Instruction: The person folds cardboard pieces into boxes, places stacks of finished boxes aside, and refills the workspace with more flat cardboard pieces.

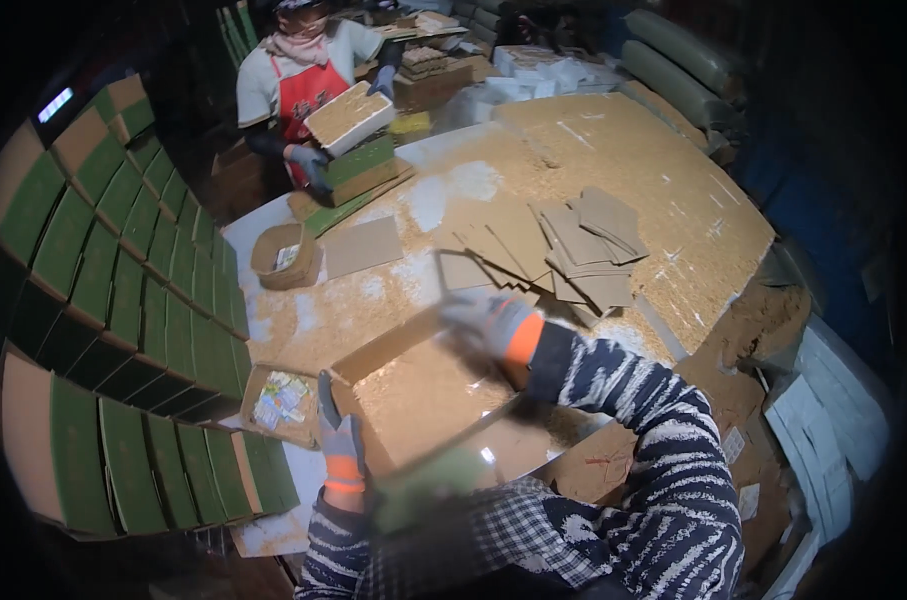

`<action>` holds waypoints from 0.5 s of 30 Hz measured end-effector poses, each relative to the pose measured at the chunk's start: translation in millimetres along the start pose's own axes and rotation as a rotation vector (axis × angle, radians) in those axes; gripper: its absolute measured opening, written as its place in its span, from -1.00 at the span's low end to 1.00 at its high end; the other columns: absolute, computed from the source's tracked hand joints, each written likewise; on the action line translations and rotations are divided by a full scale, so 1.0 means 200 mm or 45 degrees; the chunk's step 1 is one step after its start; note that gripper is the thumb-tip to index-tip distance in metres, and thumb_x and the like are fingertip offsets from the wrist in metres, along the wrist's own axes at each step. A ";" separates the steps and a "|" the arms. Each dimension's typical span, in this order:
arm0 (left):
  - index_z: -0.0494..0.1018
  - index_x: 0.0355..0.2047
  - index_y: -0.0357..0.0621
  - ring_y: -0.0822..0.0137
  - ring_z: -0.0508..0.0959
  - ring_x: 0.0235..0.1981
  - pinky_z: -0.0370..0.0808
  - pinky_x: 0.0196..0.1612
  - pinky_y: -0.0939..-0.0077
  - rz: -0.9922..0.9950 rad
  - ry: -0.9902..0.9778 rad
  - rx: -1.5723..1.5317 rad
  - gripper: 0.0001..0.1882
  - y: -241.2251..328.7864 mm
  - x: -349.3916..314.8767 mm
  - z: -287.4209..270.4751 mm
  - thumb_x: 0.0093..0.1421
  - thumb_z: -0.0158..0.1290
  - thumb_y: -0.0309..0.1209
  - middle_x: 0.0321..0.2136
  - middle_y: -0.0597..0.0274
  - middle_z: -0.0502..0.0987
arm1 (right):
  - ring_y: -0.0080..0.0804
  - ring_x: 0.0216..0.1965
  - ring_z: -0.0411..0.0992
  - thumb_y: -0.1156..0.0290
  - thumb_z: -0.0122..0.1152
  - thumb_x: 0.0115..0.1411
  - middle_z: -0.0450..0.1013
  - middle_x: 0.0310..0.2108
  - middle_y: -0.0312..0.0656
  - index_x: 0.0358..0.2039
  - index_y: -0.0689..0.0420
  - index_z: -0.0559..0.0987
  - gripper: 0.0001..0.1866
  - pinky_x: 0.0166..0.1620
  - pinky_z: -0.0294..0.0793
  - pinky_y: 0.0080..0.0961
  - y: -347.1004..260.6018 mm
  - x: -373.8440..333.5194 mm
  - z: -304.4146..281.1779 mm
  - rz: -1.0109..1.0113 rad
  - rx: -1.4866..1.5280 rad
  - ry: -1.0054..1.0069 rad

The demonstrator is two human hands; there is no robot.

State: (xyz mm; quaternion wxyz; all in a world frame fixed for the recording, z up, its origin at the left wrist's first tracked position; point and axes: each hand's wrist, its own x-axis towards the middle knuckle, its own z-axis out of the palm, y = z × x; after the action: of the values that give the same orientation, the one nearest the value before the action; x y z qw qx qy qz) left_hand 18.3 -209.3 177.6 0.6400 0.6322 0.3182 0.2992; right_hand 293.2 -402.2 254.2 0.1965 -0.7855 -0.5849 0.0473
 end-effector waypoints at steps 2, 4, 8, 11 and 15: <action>0.07 0.40 -0.04 0.32 0.33 0.21 0.31 0.20 0.42 0.295 -0.048 0.265 -0.24 0.02 -0.02 0.07 0.16 -0.03 -0.52 0.36 0.10 0.14 | 0.04 0.30 0.14 0.30 0.19 0.13 0.20 0.29 -0.01 0.19 0.10 0.36 -0.41 0.27 0.18 -0.11 0.36 0.06 -0.04 0.115 -0.520 0.363; 0.11 0.34 -0.26 0.18 0.19 0.34 0.12 0.35 0.30 0.571 -0.112 0.683 -0.39 -0.06 -0.01 -0.03 0.35 -0.02 -0.34 0.35 -0.04 0.13 | 0.03 0.42 -0.08 0.30 0.29 -0.03 0.03 0.38 0.07 0.32 0.19 0.18 -0.12 0.38 -0.15 0.08 0.77 0.00 0.14 0.602 -0.725 0.123; 0.29 0.23 -0.33 0.26 0.42 0.15 0.34 0.21 0.42 0.081 0.239 0.349 -0.48 -0.28 0.12 -0.26 0.26 0.05 -0.51 0.17 0.04 0.41 | -0.17 0.34 0.12 0.42 -0.01 0.15 0.28 0.24 -0.08 0.22 0.14 0.32 -0.43 0.43 -0.19 0.04 1.38 -0.19 0.49 0.505 -0.923 -0.131; 0.48 0.02 -0.29 0.18 0.54 0.01 0.43 0.10 0.37 0.032 0.508 0.593 -0.60 -0.67 0.36 -0.72 0.15 0.13 -0.48 -0.04 0.01 0.56 | -0.26 0.09 0.38 0.44 0.04 0.05 0.50 -0.10 -0.16 -0.04 0.15 0.49 -0.60 0.40 0.00 -0.09 1.35 -0.17 0.44 0.250 -0.831 0.238; 0.59 -0.14 -0.12 0.01 0.57 -0.10 0.47 0.03 0.21 -0.144 0.459 1.218 -0.58 -0.82 0.69 -0.87 -0.01 0.30 -0.24 -0.17 0.01 0.61 | -0.30 0.01 0.44 0.28 0.25 0.04 0.59 -0.23 -0.30 -0.32 -0.18 0.63 -0.85 0.35 0.06 -0.07 1.33 -0.17 0.26 0.328 -0.623 0.228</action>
State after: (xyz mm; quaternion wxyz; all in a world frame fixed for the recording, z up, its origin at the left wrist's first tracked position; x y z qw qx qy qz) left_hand -35.7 2.3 10.6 0.2292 0.7745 0.5584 0.1892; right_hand 505.6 -483.5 104.1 0.0444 -0.8785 -0.4546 -0.1400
